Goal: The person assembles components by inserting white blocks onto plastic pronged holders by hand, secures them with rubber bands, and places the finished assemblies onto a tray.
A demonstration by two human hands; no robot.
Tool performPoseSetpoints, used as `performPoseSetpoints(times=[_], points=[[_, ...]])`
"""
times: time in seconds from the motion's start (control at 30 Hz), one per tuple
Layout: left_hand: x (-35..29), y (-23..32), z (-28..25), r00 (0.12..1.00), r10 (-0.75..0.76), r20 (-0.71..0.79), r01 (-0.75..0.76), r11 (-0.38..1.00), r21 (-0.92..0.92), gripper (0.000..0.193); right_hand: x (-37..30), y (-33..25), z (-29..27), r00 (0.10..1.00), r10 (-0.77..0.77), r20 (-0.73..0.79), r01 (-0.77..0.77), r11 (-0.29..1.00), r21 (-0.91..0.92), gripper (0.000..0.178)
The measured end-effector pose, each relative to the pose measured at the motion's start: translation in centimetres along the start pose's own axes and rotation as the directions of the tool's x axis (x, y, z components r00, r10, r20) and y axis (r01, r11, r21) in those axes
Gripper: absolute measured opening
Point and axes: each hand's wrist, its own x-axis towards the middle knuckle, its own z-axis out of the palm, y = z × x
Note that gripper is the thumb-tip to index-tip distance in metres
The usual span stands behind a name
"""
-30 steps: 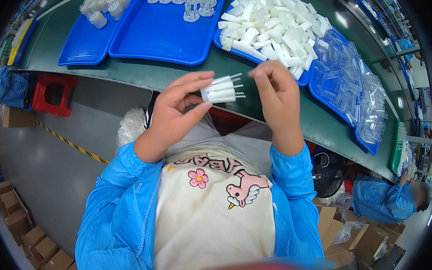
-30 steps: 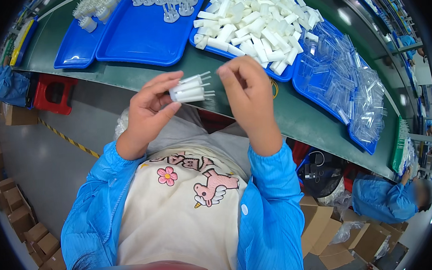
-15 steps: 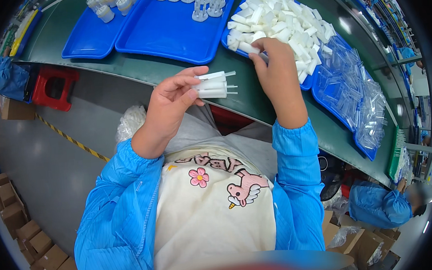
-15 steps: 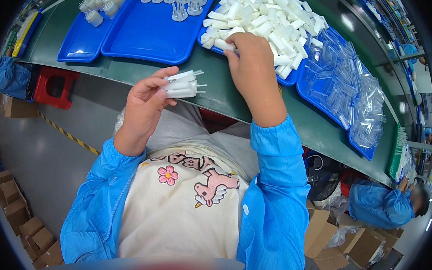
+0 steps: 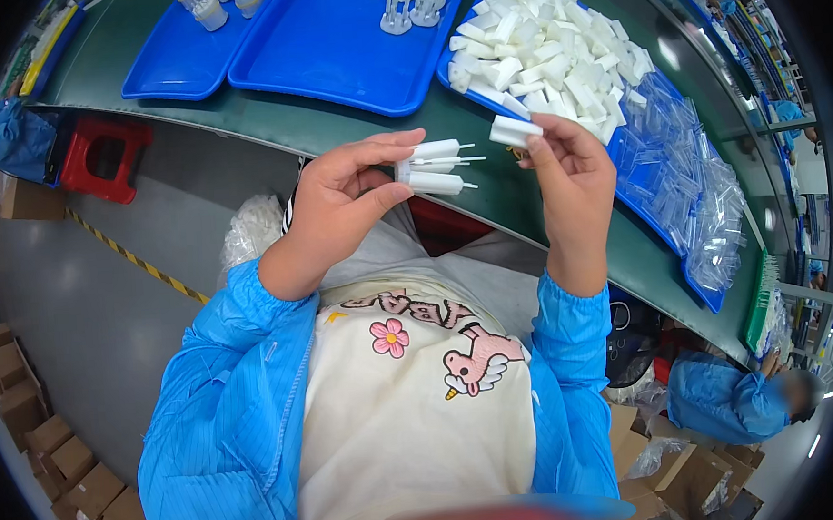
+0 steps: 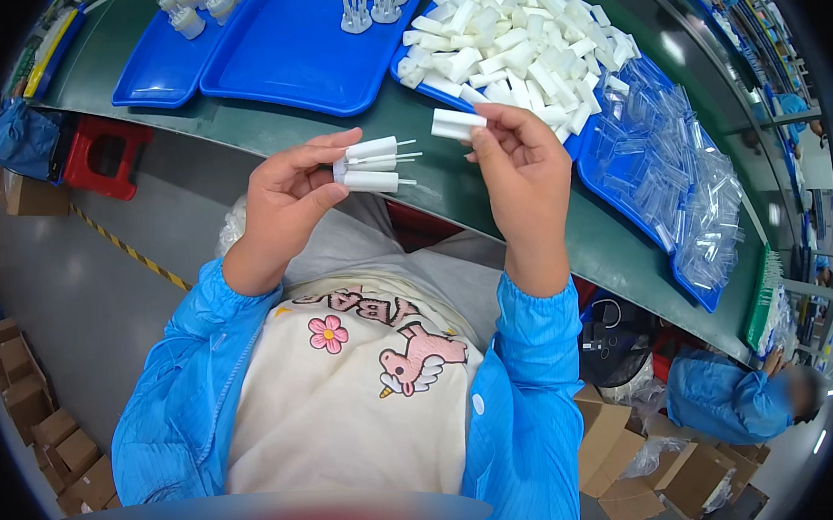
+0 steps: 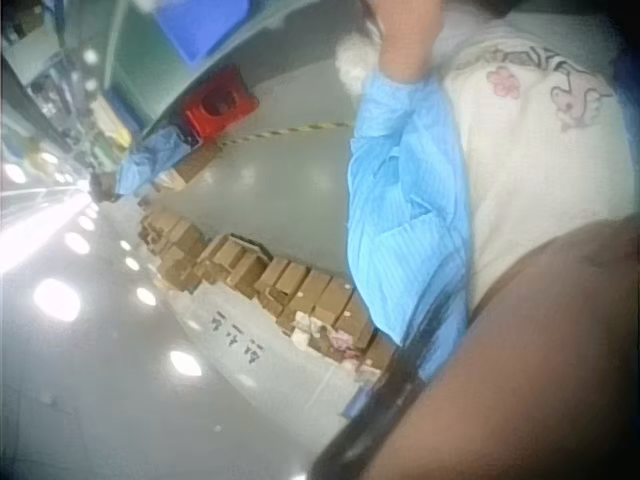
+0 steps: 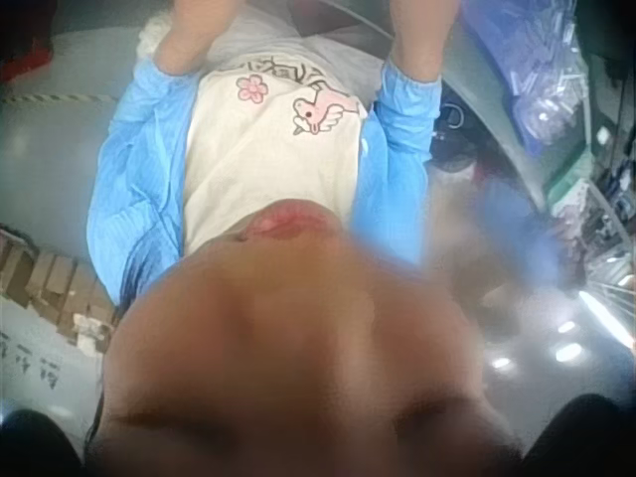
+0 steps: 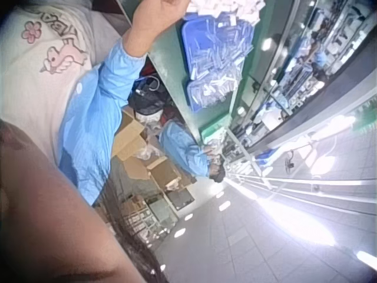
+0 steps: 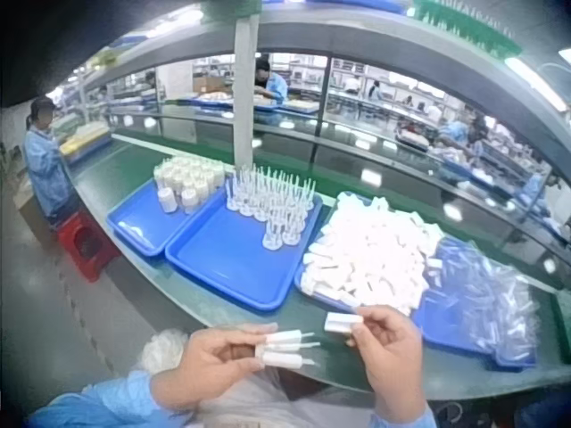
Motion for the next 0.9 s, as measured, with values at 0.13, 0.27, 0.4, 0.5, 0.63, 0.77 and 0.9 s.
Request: performPoseSetpoints(times=[0.13,0.27,0.4,0.5,0.63,0.77,0.9], points=[[0.2,0.0,0.2,0.999,0.000,0.033,-0.002,0.999,0.050,0.038,-1.7,-0.6,0.0,0.997,0.014,0.070,-0.014,1.000,-0.004,0.022],[0.2,0.2,0.9,1.000,-0.012,0.017,0.010,0.995,0.098,0.037,-2.5,-1.0,-0.2,0.987,0.104,0.121,-0.106,0.994,0.011,0.022],[0.3,0.3,0.9,0.999,0.008,0.033,-0.014,0.979,0.201,0.039,-2.9,-1.3,0.2,0.986,0.104,0.128,-0.106,0.994,0.008,0.021],[0.2,0.6,0.9,0.999,0.000,0.055,-0.014,0.969,0.245,0.040,-2.8,-1.1,0.0,0.992,0.030,0.119,-0.032,0.999,0.012,0.020],[0.1,0.5,0.9,0.999,0.010,0.040,-0.019,0.973,0.232,0.041,-2.7,-1.0,-0.1,0.990,0.011,0.143,-0.011,1.000,-0.002,0.020],[0.2,0.6,1.1,0.999,0.011,0.051,-0.025,0.959,0.282,0.041,-3.1,-1.0,0.8,0.984,0.051,0.171,-0.053,0.999,0.008,0.017],[0.2,0.9,1.0,0.994,-0.023,0.103,-0.014,0.936,0.351,0.043,-3.3,0.1,1.9,0.979,-0.013,0.206,0.046,0.987,-0.157,0.014]])
